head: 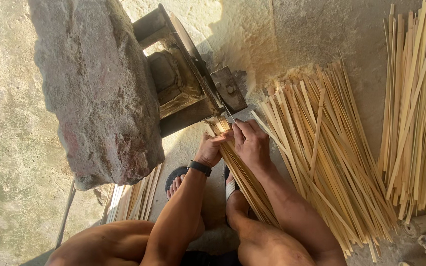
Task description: The person gathers bundles of thin wooden sticks and feeds them into a rotating circular saw to trim the ends. The person holds the sticks with both hands, aligns them against the blade, and pushes them through to create a clean cut. The cut sticks are then set aside on the floor.
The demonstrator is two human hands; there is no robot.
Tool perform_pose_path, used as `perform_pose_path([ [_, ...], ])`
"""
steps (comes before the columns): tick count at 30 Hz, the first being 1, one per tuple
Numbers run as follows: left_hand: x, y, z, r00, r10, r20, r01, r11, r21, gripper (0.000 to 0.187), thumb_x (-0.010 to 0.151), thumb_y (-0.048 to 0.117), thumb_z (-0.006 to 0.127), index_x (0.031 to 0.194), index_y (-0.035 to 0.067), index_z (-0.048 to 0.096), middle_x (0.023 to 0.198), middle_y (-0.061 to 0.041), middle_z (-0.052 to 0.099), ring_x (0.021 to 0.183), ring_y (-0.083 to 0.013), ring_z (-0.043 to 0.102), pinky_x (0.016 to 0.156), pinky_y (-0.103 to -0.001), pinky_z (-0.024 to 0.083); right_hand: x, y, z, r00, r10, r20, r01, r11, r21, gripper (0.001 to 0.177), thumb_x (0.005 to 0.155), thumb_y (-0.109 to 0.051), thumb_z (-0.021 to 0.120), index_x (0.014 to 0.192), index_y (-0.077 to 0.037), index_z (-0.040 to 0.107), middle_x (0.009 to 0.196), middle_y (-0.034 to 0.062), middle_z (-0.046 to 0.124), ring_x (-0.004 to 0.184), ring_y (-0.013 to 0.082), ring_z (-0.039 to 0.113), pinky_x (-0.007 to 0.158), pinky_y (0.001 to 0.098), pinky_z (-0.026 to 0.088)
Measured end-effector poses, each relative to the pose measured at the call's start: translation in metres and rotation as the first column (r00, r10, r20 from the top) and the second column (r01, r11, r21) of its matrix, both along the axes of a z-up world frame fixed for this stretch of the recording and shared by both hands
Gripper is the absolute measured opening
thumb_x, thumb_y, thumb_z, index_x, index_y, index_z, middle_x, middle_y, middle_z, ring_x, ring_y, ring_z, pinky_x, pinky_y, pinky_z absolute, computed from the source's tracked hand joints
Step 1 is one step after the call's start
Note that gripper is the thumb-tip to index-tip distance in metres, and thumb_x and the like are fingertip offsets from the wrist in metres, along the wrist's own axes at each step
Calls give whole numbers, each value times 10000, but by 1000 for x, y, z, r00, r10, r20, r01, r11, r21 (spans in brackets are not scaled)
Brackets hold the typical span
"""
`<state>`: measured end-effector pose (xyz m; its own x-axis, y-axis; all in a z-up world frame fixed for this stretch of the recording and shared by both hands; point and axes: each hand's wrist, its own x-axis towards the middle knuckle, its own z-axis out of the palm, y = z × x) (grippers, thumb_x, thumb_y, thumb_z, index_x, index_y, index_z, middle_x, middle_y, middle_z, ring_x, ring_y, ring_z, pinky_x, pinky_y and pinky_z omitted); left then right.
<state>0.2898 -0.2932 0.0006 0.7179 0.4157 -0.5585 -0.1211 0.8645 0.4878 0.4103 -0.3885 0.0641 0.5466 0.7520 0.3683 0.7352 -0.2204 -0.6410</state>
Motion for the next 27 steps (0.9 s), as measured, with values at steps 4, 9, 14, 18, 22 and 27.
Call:
perform_pose_path([
  [4, 3, 0, 4, 1000, -29, -2, 29, 995, 92, 297, 836, 74, 831, 1093, -20, 715, 992, -136, 759, 892, -230, 739, 784, -392, 645, 6, -44, 14, 997, 7, -79, -14, 996, -83, 126, 966, -61, 682, 1013, 46, 727, 871, 157, 701, 691, 218, 724, 506, 288, 606],
  [9, 8, -3, 21, 998, -66, -7, 67, 984, 163, 268, 834, 151, 865, 1016, 2, 737, 983, -151, 770, 872, -255, 751, 767, -439, 663, 6, -86, 22, 986, 14, 164, 1, 995, -96, 272, 896, -187, 680, 1049, 36, 705, 946, 182, 698, 847, 289, 714, 681, 378, 615],
  [14, 7, 0, 42, 991, -86, 105, 75, 992, 105, 284, 804, 224, 863, 981, 35, 747, 1021, -112, 770, 930, -223, 751, 826, -427, 640, -4, -89, 2, 927, 48, -371, -73, 996, -52, 138, 1006, -105, 694, 1108, -17, 729, 944, 115, 739, 800, 164, 741, 602, 239, 629],
  [18, 6, 2, 32, 999, -38, 37, 37, 998, 44, 259, 857, 196, 841, 1041, 68, 712, 953, -109, 732, 876, -237, 714, 821, -438, 608, 1, -85, 8, 932, 45, -360, -28, 998, 50, 236, 987, -86, 643, 1195, 13, 693, 793, 92, 708, 600, 130, 666, 472, 243, 524],
  [22, 3, 3, 29, 990, -29, 135, 29, 1000, 2, 203, 883, 148, 810, 1022, 40, 709, 930, -96, 732, 871, -233, 728, 830, -435, 636, 8, -73, 15, 974, 72, -216, -91, 992, -82, 326, 951, -93, 655, 1238, 49, 713, 697, 116, 671, 530, 158, 628, 421, 287, 478],
  [27, 3, 6, 17, 999, -53, -12, 54, 988, 142, 139, 882, 23, 760, 1014, 39, 719, 943, -93, 754, 844, -188, 739, 768, -386, 652, 7, -48, -6, 985, 96, -140, -110, 989, -95, 267, 1050, -77, 577, 1257, 62, 674, 837, 152, 699, 621, 151, 668, 446, 245, 535],
])
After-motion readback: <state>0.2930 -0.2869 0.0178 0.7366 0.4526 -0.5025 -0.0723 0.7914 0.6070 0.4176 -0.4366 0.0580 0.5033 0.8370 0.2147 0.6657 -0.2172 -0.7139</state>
